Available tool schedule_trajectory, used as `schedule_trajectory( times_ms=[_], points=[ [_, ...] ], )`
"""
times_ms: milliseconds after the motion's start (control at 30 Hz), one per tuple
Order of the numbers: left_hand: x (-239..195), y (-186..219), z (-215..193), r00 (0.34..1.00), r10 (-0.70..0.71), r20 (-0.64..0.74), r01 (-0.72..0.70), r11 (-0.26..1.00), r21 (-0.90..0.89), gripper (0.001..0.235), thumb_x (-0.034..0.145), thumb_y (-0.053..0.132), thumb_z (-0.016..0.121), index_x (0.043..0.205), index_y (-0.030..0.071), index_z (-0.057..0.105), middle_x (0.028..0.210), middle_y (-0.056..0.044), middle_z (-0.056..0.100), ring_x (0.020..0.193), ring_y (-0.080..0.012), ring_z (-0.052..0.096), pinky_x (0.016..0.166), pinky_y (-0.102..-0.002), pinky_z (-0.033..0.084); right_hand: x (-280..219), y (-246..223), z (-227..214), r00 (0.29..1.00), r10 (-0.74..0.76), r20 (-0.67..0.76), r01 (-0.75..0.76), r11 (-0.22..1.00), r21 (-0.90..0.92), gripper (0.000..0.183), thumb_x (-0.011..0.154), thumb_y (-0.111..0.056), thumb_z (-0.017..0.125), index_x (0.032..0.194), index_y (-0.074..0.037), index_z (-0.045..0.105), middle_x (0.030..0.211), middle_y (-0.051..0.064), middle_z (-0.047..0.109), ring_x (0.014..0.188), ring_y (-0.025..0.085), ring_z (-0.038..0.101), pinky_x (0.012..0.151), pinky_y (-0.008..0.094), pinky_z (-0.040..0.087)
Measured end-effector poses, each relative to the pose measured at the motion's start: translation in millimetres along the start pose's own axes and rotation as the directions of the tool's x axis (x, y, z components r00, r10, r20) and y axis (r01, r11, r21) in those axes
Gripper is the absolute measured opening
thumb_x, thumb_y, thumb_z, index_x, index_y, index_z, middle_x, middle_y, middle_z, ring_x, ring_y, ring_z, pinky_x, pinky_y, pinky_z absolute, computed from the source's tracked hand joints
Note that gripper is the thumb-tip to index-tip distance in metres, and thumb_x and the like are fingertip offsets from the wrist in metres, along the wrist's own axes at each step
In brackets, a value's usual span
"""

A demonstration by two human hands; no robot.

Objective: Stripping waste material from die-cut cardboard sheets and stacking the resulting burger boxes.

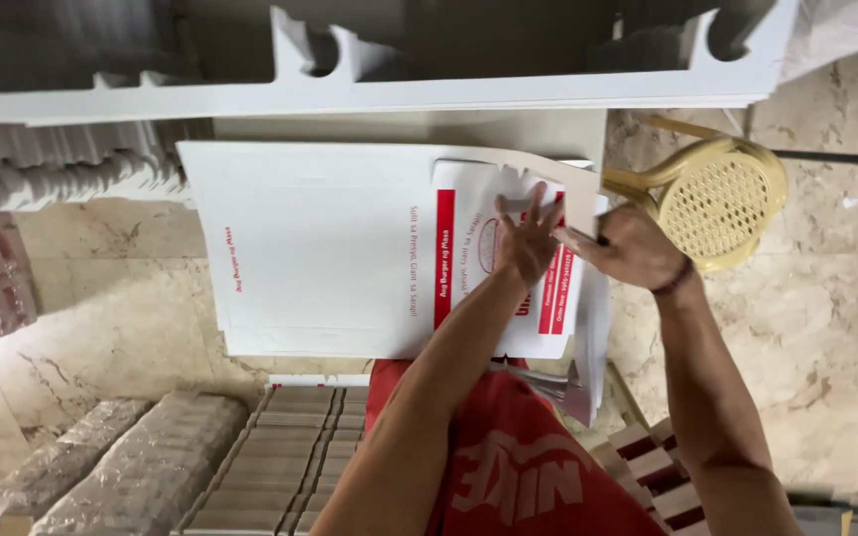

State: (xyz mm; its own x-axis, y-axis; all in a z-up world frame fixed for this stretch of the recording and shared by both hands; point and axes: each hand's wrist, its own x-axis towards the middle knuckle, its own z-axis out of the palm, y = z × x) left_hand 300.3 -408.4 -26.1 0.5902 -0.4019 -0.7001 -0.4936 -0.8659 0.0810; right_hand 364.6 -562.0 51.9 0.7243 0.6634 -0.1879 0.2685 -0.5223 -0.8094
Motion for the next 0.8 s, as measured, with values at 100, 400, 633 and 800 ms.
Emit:
schedule_trajectory(
  times_ms=[100,400,633,800],
  points=[
    [-1.7,12.5,20.5,0.979,-0.015,-0.204,-0.015,0.989,-0.145,0.066,0.098,0.015,0.065,0.157,0.034,0.041,0.171,-0.003,0.009,0.155,-0.0446,0.006,0.103,-0.089,0.024,-10.5,-31.6,-15.8,0.997,-0.056,0.05,0.054,0.998,0.03,0.058,0.082,-0.014,0.083,0.032,-0.01,0.052,0.033,0.009,0.053,0.033,0.028,0.059,0.098,0.056,0.05],
    [-19.2,-7.6,11.2,0.989,0.044,-0.139,-0.083,0.955,-0.285,0.09,0.091,0.012,0.068,0.163,0.035,0.018,0.17,-0.003,-0.006,0.153,-0.0385,-0.012,0.107,-0.086,0.019,-48.9,12.6,-35.8,0.672,0.739,0.046,-0.739,0.673,-0.033,0.034,0.104,-0.041,0.06,0.121,-0.016,0.074,0.13,0.019,0.069,0.105,0.03,0.071,0.098,0.05,0.055],
    [-118.3,-52.5,60.5,0.988,0.155,-0.019,-0.152,0.926,-0.347,0.092,0.085,-0.013,0.051,0.161,0.033,0.027,0.17,-0.003,-0.012,0.153,-0.0378,-0.019,0.111,-0.084,0.009,-262.4,112.4,79.3,0.382,0.843,-0.379,-0.835,0.49,0.249,0.061,0.112,-0.061,0.049,0.112,-0.005,0.075,0.113,0.017,0.073,0.101,0.034,0.067,0.081,0.044,0.051],
    [-155.7,-76.0,133.9,0.957,0.284,-0.059,-0.29,0.946,-0.148,0.092,0.074,0.004,0.082,0.155,0.026,0.045,0.172,-0.009,0.004,0.154,-0.0507,0.0,0.102,-0.079,0.041,-320.2,98.4,310.3,0.351,0.918,-0.183,-0.297,0.295,0.908,0.057,0.112,-0.047,0.044,0.156,-0.01,0.043,0.155,0.014,0.047,0.138,0.038,0.045,0.111,0.063,0.037]
  ],
)
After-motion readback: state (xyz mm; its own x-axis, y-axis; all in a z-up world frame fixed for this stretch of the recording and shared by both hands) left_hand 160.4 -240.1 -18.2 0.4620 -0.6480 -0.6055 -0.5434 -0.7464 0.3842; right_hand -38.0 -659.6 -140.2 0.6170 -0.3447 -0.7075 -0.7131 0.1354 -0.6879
